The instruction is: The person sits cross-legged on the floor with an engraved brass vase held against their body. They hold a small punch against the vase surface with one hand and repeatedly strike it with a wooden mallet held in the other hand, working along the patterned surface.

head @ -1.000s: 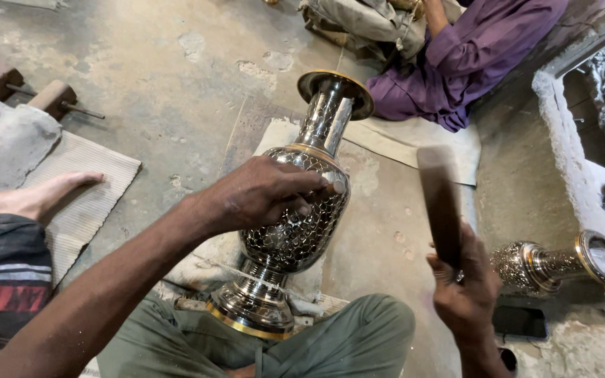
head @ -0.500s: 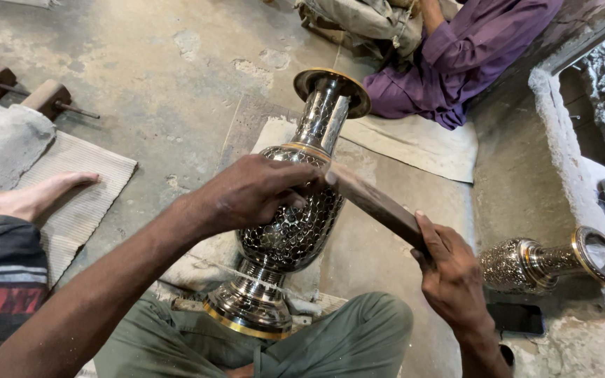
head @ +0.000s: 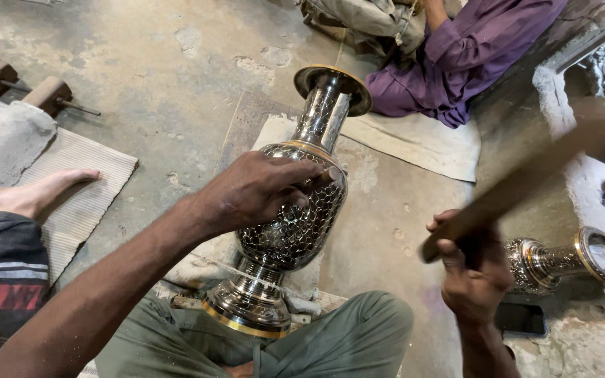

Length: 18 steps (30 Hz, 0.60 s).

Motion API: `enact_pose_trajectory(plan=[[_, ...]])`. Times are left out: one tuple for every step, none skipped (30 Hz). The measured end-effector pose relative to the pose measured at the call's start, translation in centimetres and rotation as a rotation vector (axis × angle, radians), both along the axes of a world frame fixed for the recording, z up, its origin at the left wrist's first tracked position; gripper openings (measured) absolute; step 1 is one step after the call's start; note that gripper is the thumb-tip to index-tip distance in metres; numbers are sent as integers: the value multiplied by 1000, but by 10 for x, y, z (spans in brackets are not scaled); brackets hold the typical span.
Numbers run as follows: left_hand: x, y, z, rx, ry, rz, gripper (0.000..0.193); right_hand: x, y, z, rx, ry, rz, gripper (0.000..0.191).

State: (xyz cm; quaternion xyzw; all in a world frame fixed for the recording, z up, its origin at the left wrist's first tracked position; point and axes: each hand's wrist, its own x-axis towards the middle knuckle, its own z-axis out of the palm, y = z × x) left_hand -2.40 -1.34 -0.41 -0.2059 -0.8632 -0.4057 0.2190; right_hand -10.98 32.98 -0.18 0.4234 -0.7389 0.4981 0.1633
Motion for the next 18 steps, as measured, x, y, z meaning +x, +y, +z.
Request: enact_pose_trajectory(plan=[[0, 0, 1, -18, -7, 2, 43, -2, 2, 4, 235, 214, -115, 53], [0, -1, 2, -35, -14, 6, 44, -4, 4, 6, 470, 430, -227, 58], [1, -1, 3, -54, -21, 10, 44, -4, 5, 6, 402, 355, -231, 60], [0, 0, 3, -44, -30, 3, 43, -5, 6, 5, 332, 281, -239, 62], [0, 0, 4, -35, -34, -4, 43, -5, 8, 3, 262, 211, -246, 64], [-1, 1, 4, -23, -42, -9, 42, -6, 8, 0, 258, 200, -212, 64], [-1, 2, 4, -19, -62, -9, 43, -6, 9, -3, 255, 189, -176, 64], [-1, 2, 3, -17, -80, -9, 44, -6, 9, -6, 250, 179, -142, 64], [-2, 3, 3, -13, -97, -9, 45, -6, 10, -8, 282, 228, -191, 64], [-1, 2, 3, -19, -85, -2, 44, -6, 10, -9, 314, 273, -239, 63], [-1, 2, 2, -27, -72, 0, 43, -6, 11, -11, 345, 318, -290, 63], [-1, 1, 2, -35, -54, 3, 43, -6, 11, -11, 302, 256, -264, 63], [-2, 1, 2, -32, -57, -1, 42, -6, 12, -12, 261, 192, -236, 64], [-2, 1, 2, -29, -62, -5, 41, -7, 12, -12, 222, 126, -207, 65], [-2, 1, 2, -26, -65, -9, 41, -7, 13, -11, 295, 235, -250, 65], [-2, 0, 2, -38, -47, -1, 41, -7, 13, -11, 368, 344, -291, 64], [-2, 0, 2, -51, -33, 5, 42, -7, 13, -11, 440, 450, -333, 64], [-2, 0, 2, -67, -12, 8, 43, -8, 13, -11, 364, 311, -304, 64]])
